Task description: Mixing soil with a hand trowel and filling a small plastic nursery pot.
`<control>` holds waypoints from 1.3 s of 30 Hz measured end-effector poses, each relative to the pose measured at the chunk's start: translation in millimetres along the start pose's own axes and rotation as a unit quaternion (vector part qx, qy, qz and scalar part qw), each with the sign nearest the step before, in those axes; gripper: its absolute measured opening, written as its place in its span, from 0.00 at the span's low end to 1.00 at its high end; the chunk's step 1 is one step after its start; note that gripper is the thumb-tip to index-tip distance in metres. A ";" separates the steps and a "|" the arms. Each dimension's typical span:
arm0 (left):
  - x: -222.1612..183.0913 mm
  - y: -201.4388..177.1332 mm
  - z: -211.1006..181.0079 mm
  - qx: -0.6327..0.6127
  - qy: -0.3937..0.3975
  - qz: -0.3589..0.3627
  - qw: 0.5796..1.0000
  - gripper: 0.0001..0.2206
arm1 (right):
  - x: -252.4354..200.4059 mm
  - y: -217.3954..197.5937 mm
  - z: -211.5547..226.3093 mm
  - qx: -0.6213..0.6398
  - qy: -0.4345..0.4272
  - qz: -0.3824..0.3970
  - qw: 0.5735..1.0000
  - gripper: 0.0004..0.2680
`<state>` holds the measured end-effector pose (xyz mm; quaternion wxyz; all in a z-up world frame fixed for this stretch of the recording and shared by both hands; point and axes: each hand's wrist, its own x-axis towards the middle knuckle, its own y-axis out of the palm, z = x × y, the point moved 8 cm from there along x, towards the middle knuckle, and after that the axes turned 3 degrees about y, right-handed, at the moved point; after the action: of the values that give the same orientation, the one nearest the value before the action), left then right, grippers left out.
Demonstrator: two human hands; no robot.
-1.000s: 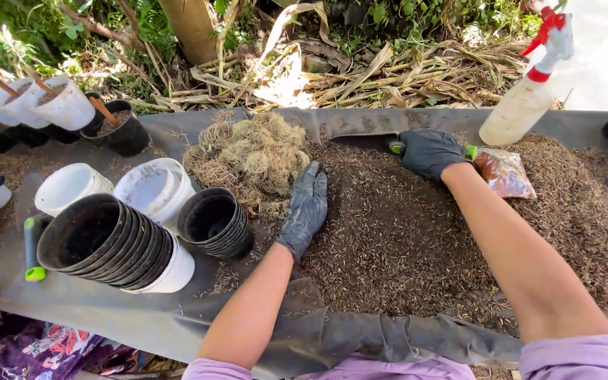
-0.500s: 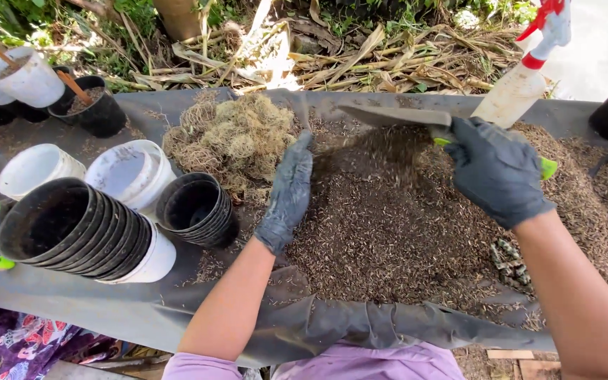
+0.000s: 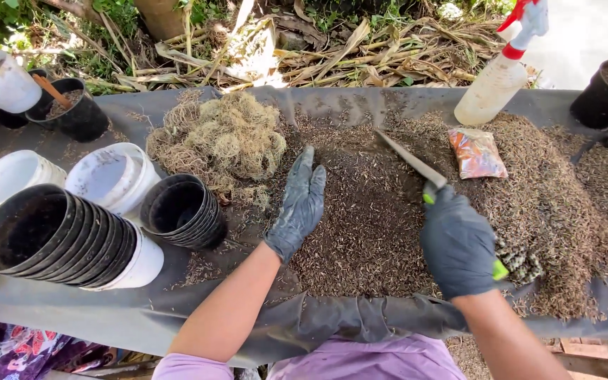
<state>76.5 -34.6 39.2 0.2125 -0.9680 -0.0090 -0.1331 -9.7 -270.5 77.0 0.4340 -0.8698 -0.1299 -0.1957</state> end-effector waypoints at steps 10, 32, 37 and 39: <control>12.3 -41.0 -29.3 -0.067 0.108 -0.032 0.991 0.29 | 56.8 -58.0 -20.5 0.349 -0.014 -0.085 0.933 0.14; 28.0 -47.0 34.7 -0.118 0.017 -0.069 0.990 0.26 | -153.6 32.8 -30.9 0.396 -0.166 0.242 0.870 0.27; 28.8 -48.1 33.0 -0.133 0.009 -0.070 0.989 0.27 | -128.3 -16.9 -25.8 0.273 -0.185 -0.020 0.944 0.24; 30.3 -47.4 38.0 -0.158 -0.003 -0.075 0.985 0.28 | -118.2 -18.9 -24.9 0.420 -0.150 0.009 0.895 0.25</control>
<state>111.8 23.1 33.2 0.0463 -0.9864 -0.0613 -0.1450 -128.0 -286.0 50.4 0.7359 -0.6266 -0.2562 0.0138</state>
